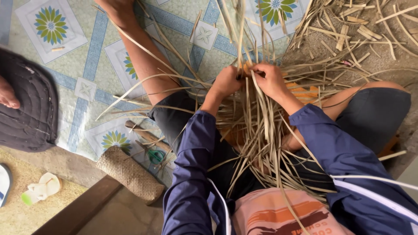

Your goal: Weaving dried leaf strips into a mat or craft object while sitting on the floor.

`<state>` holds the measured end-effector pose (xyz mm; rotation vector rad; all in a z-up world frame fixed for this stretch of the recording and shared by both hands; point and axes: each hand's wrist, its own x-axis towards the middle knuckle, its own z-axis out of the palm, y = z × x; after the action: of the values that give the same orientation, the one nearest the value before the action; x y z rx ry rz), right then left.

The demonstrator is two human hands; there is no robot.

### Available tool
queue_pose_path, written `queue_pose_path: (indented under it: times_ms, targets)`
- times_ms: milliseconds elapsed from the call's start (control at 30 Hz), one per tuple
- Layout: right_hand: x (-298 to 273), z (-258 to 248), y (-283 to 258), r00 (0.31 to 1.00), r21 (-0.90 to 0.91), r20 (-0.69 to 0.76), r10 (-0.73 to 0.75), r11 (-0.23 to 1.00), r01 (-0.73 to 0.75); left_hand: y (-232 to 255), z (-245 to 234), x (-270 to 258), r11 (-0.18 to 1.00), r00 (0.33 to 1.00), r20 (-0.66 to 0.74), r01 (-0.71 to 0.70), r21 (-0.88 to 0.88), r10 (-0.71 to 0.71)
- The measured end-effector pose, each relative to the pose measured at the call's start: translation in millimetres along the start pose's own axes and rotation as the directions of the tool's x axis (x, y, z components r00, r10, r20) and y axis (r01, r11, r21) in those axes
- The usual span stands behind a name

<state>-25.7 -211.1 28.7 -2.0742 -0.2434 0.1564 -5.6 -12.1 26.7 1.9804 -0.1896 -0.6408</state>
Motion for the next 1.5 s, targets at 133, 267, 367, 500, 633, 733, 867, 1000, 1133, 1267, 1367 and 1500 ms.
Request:
queue_pose_path:
  times_ms: [133, 267, 367, 500, 633, 733, 867, 1000, 1133, 1267, 1367, 1500]
  targets:
    - [15.0, 10.4, 22.9, 0.977, -0.026, 0.048, 0.207, 0.978, -0.206, -55.7, 35.3, 21.9, 0.985, 0.991, -0.058, 0.128, 0.115, -0.122]
    - [16.4, -8.3, -0.8, 0.97, 0.331, 0.084, 0.229, 0.912, -0.244, -23.3, 20.4, 11.6, 0.982, 0.987, -0.024, 0.16, 0.096, -0.159]
    - [2.2, -17.8, -16.3, 0.988, 0.242, 0.038, 0.15, 0.958, -0.155, -24.5, 18.1, 10.4, 0.988, 0.989, -0.011, 0.151, -0.014, -0.151]
    - [-22.4, -14.4, -14.8, 0.994, -0.089, 0.105, -0.043, 0.995, 0.052, -38.1, 24.2, 13.4, 0.988, 0.993, -0.007, 0.121, -0.095, -0.122]
    - [-20.5, -22.4, -38.7, 0.969, -0.168, 0.166, -0.182, 0.963, 0.209, -27.8, 20.7, 9.5, 0.997, 0.998, -0.006, 0.059, -0.046, -0.059]
    - [-21.9, -15.0, -7.0, 0.977, -0.144, 0.123, -0.173, 0.971, 0.19, -23.8, 18.2, 10.3, 0.996, 0.996, -0.011, 0.087, -0.033, -0.087]
    - [-26.7, -21.6, -17.7, 0.975, -0.192, 0.151, -0.161, 0.963, 0.188, -24.7, 12.7, 9.6, 0.987, 0.999, -0.004, 0.046, -0.154, -0.047]
    - [-29.2, -22.1, -22.6, 0.964, -0.179, 0.18, -0.195, 0.957, 0.227, -14.3, 0.9, 2.6, 0.97, 0.998, 0.061, -0.004, -0.241, 0.019]
    - [-30.2, -16.5, -10.8, 0.954, -0.194, 0.056, -0.294, 0.934, 0.299, -12.6, -1.4, 1.1, 0.981, 0.994, 0.093, -0.045, -0.19, 0.064]
    - [-12.1, -14.0, 3.5, 0.934, -0.154, 0.028, -0.355, 0.922, 0.355, -27.1, 20.2, 13.0, 0.983, 0.995, 0.081, -0.049, -0.175, 0.064]
    - [-6.0, -10.2, 0.6, 0.979, -0.106, -0.04, -0.197, 0.976, 0.192, -29.7, 34.1, 16.2, 0.998, 1.0, 0.022, 0.018, 0.054, -0.019]
    - [8.8, -6.8, 17.6, 0.997, -0.174, 0.041, 0.073, 0.983, -0.065, -33.5, 41.0, 21.3, 0.994, 0.994, -0.025, 0.106, 0.016, -0.106]
